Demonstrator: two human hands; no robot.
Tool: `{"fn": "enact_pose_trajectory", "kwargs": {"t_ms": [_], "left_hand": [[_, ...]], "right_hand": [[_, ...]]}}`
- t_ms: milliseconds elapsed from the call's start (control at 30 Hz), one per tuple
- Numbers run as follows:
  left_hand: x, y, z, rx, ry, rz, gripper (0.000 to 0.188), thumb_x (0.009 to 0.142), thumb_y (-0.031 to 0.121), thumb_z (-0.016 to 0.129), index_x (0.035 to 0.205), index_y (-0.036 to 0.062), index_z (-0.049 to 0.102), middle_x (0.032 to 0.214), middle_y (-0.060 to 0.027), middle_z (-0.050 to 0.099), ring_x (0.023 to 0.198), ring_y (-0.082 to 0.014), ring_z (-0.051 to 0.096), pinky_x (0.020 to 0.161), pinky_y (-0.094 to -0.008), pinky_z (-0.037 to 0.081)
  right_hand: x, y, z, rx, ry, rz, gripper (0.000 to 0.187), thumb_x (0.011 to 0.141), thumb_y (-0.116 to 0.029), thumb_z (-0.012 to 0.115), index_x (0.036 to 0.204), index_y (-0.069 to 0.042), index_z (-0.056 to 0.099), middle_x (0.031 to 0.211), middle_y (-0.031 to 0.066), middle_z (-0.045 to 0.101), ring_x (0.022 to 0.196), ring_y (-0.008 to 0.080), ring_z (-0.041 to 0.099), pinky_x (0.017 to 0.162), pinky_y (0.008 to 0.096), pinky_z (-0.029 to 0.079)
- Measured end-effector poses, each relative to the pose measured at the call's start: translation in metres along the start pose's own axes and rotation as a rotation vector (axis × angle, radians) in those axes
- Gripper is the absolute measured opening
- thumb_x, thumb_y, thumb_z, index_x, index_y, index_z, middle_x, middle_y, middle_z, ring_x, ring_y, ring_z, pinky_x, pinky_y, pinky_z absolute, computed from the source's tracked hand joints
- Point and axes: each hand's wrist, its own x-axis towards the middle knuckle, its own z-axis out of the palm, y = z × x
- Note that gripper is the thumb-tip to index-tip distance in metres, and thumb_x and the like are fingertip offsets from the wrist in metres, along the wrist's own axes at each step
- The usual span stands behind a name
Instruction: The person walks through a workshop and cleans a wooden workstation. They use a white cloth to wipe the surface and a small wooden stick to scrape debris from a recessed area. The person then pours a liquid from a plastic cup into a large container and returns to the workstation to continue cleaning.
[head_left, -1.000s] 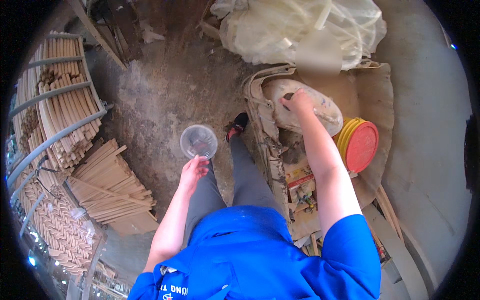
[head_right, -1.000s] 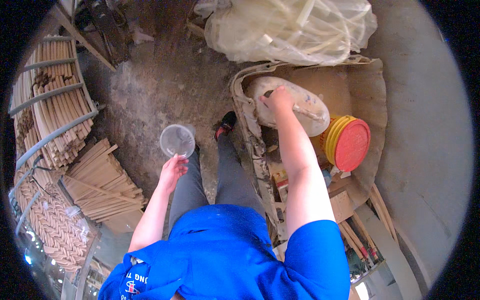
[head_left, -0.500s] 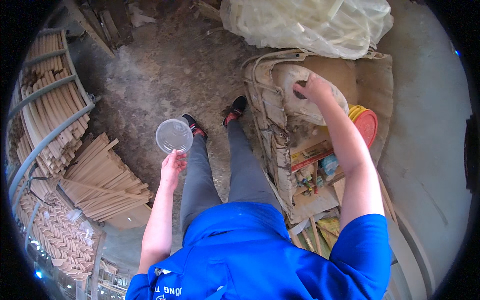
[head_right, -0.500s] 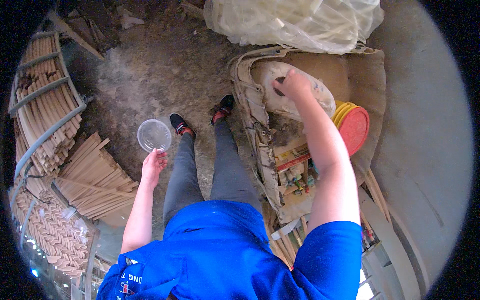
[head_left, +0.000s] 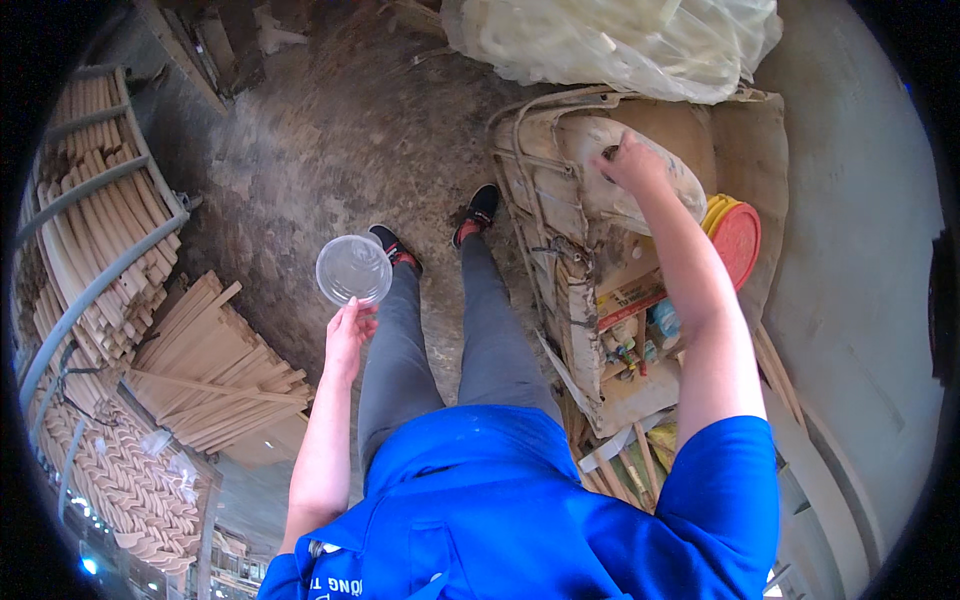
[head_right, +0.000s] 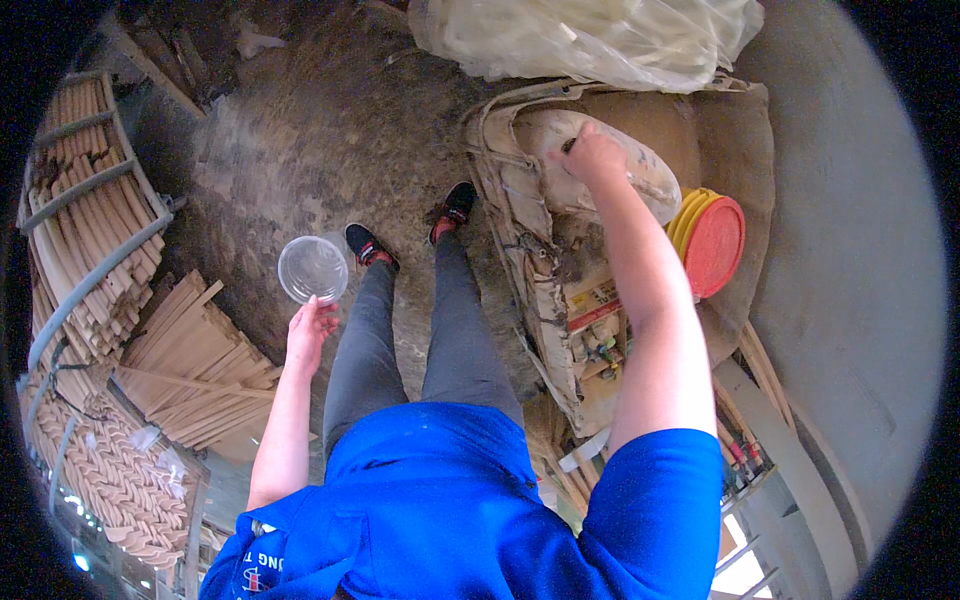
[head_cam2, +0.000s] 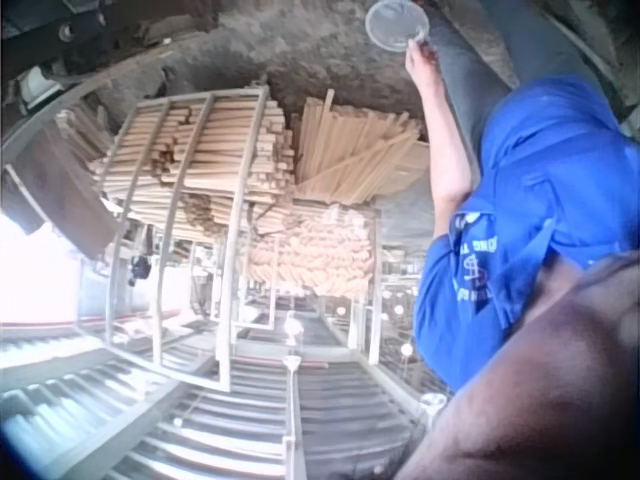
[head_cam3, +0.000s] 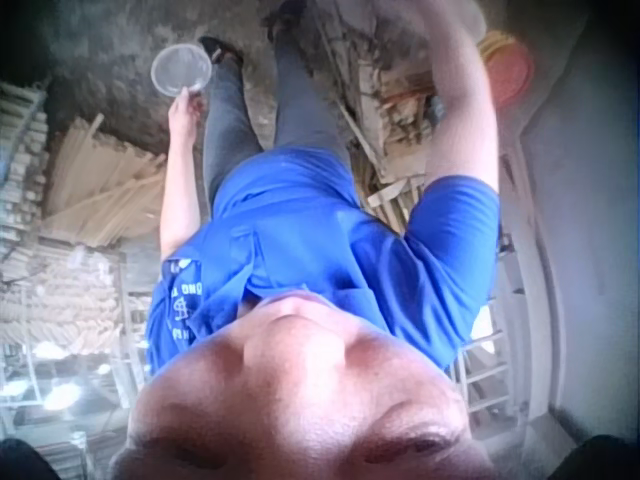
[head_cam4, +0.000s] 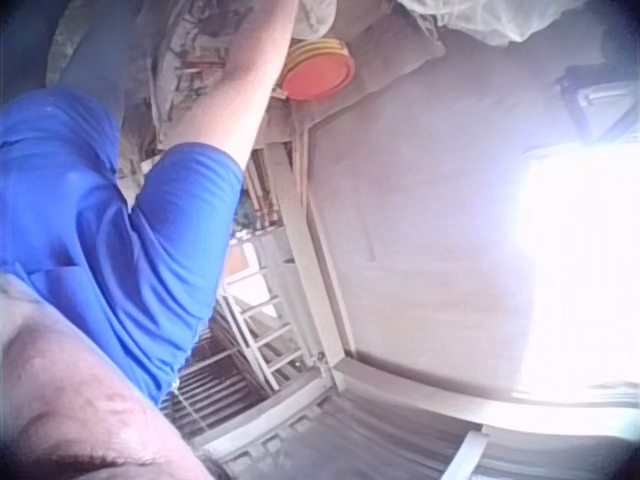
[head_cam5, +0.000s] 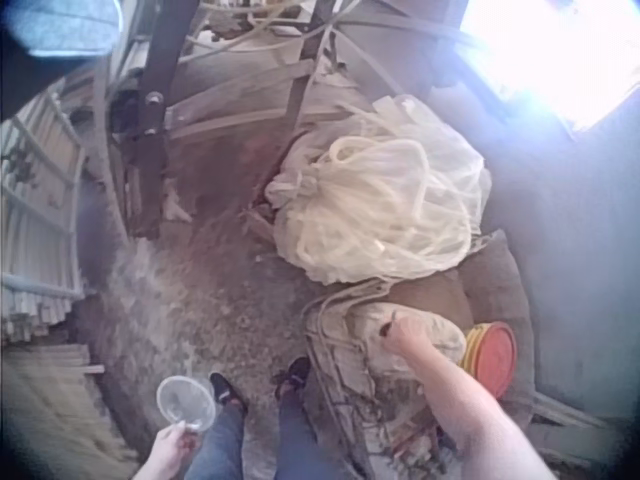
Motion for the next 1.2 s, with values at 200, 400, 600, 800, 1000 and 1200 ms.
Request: {"fn": "enact_pose_trajectory", "kwargs": {"t_ms": [200,400,600,800,1000,1200], "left_hand": [[-0.006,0.012,-0.003,0.091,-0.030,0.011,0.033,0.092,0.033,0.046,0.100,0.0047,0.059,0.092,-0.0053,0.060,0.071,-0.0094,0.053,0.067,-0.0241,0.044],[-0.006,0.018,-0.019,0.201,-0.046,0.021,0.031,0.092,0.033,0.045,0.101,0.0062,0.057,0.091,-0.0053,0.059,0.072,-0.0106,0.054,0.067,-0.0256,0.044],[0.001,0.025,0.006,0.243,-0.010,0.007,0.032,0.092,0.033,0.046,0.101,0.0057,0.058,0.091,-0.0054,0.060,0.071,-0.0103,0.055,0.065,-0.0247,0.045],[0.008,0.026,0.095,0.281,-0.115,0.054,0.032,0.092,0.031,0.046,0.101,0.0025,0.058,0.091,-0.0067,0.059,0.069,-0.0097,0.054,0.063,-0.0233,0.045],[0.009,0.018,0.166,0.350,-0.198,0.042,0.033,0.092,0.030,0.045,0.102,0.0010,0.057,0.093,-0.0079,0.059,0.070,-0.0094,0.054,0.062,-0.0217,0.044],[0.010,0.017,0.176,0.439,-0.194,0.023,0.032,0.092,0.029,0.045,0.103,0.0009,0.056,0.093,-0.0080,0.060,0.068,-0.0094,0.055,0.062,-0.0218,0.045]], "right_hand": [[0.004,0.016,0.017,0.155,-0.100,0.020,0.061,0.073,-0.042,0.063,0.117,-0.005,0.042,0.104,0.0191,0.058,0.096,0.0297,0.058,0.079,0.0394,0.047],[-0.006,0.036,0.026,-0.299,0.264,-0.421,0.056,0.073,-0.043,0.063,0.111,-0.006,0.044,0.102,0.0149,0.059,0.093,0.0321,0.059,0.078,0.0398,0.047],[-0.005,0.017,0.015,0.276,0.015,0.121,0.058,0.074,-0.046,0.060,0.112,-0.004,0.049,0.102,0.0132,0.060,0.096,0.0271,0.059,0.077,0.0362,0.050],[0.007,0.036,0.039,-0.195,0.376,-0.505,0.046,0.072,-0.032,0.063,0.108,-0.007,0.050,0.090,0.0136,0.062,0.082,0.0312,0.062,0.071,0.0461,0.050],[-0.009,0.041,0.005,0.111,-0.112,-0.081,0.062,0.074,-0.035,0.061,0.121,-0.002,0.038,0.097,0.0147,0.062,0.084,0.0302,0.062,0.064,0.0520,0.050],[0.000,0.050,0.026,0.031,0.143,-0.354,0.025,0.081,-0.019,0.050,0.100,-0.005,0.058,0.098,0.0126,0.062,0.085,0.0294,0.060,0.063,0.0537,0.047]]}}
